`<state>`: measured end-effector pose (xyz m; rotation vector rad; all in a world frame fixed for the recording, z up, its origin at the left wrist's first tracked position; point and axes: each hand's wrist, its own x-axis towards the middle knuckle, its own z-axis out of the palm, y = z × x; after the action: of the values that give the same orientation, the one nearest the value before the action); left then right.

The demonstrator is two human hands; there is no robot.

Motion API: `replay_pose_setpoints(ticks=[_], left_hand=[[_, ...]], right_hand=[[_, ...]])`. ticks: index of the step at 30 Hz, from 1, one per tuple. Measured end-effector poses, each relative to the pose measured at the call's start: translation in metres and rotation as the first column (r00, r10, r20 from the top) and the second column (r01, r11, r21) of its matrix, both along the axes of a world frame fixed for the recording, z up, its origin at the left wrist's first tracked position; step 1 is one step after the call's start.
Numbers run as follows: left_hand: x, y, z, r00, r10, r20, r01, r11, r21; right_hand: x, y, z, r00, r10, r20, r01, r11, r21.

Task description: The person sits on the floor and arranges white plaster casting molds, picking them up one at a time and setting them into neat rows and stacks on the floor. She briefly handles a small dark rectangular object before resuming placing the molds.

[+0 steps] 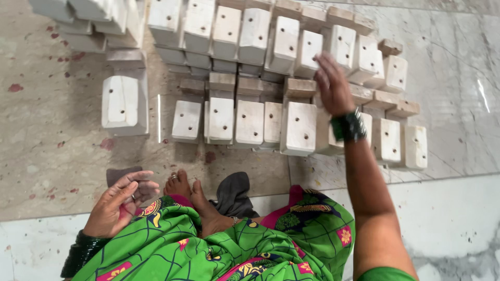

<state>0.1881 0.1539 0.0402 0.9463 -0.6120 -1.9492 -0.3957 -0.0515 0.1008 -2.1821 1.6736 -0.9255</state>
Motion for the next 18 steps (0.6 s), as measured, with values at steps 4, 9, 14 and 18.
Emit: replay_pose_setpoints(ticks=[4, 9, 14, 18], left_hand=[[-0.016, -0.009, 0.012, 0.995, -0.100, -0.013, 0.100, 0.994, 0.036], [-0.041, -0.022, 0.033, 0.902, -0.386, 0.192, 0.395, 0.918, -0.011], [-0.062, -0.038, 0.042, 0.607, -0.651, 0.456, 0.753, 0.655, -0.066], [-0.073, -0.040, 0.044, 0.458, -0.695, 0.554, 0.803, 0.591, 0.076]], right_hand=[[0.068, 0.129, -0.020, 0.948, -0.014, 0.318, -0.039, 0.986, 0.162], [0.182, 0.217, -0.059, 0.860, 0.323, 0.395, -0.421, 0.887, 0.191], [0.242, 0.233, -0.085, 0.668, 0.395, 0.631, -0.621, 0.763, 0.179], [0.263, 0.224, -0.094, 0.463, 0.230, 0.856, -0.707, 0.678, 0.201]])
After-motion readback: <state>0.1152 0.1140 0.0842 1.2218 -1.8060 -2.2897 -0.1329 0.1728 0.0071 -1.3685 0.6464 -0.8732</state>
